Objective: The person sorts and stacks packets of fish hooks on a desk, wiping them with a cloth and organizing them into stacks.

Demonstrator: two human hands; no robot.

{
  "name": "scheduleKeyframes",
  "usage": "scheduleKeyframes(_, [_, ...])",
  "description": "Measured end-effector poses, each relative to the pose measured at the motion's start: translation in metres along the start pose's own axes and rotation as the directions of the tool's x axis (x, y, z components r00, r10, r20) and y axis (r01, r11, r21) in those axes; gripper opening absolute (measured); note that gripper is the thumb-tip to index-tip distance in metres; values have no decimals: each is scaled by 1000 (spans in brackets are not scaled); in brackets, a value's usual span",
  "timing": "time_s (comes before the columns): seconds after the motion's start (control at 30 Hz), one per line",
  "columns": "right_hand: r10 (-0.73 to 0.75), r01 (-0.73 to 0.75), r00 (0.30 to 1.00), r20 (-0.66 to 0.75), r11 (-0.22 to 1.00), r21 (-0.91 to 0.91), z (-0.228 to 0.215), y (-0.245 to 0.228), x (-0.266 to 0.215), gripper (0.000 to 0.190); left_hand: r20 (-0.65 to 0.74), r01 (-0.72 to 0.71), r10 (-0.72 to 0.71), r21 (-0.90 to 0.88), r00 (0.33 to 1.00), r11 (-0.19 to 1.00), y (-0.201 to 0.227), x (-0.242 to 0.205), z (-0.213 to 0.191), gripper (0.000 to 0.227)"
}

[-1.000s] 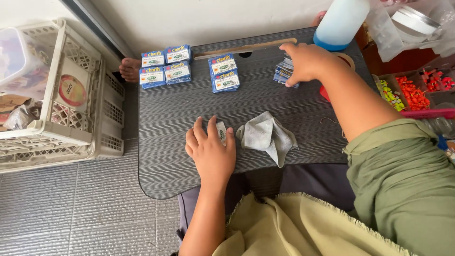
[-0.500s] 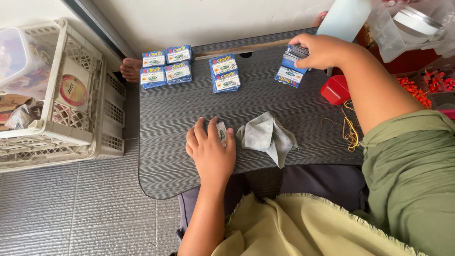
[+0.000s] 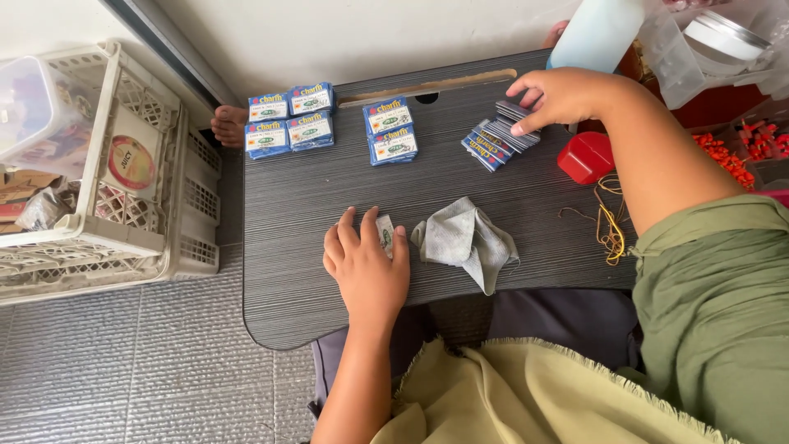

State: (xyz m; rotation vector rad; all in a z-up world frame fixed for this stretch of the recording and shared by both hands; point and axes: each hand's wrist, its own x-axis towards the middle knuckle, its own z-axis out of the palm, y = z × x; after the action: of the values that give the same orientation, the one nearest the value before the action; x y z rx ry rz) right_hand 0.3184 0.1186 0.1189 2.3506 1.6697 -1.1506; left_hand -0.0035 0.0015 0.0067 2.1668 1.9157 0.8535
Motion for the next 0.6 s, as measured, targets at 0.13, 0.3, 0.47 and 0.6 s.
scheduleKeyframes(0.13, [-60, 61, 998, 31, 998, -28, 1, 11, 8, 91, -13, -4, 4, -3, 1000, 1000, 0, 0, 1, 47])
scheduleKeyframes(0.3, [-57, 51, 998, 39, 989, 139, -2, 19, 13, 59, 16, 10, -10, -12, 1000, 1000, 0, 0, -2, 47])
scheduleKeyframes(0.47, [-108, 110, 994, -20, 979, 175, -2, 34, 27, 47, 3, 10, -10, -24, 1000, 1000, 0, 0, -1, 46])
scheduleKeyframes(0.6, [-83, 94, 983, -164, 994, 61, -6, 32, 23, 45, -1, 10, -10, -21, 1000, 1000, 0, 0, -1, 47])
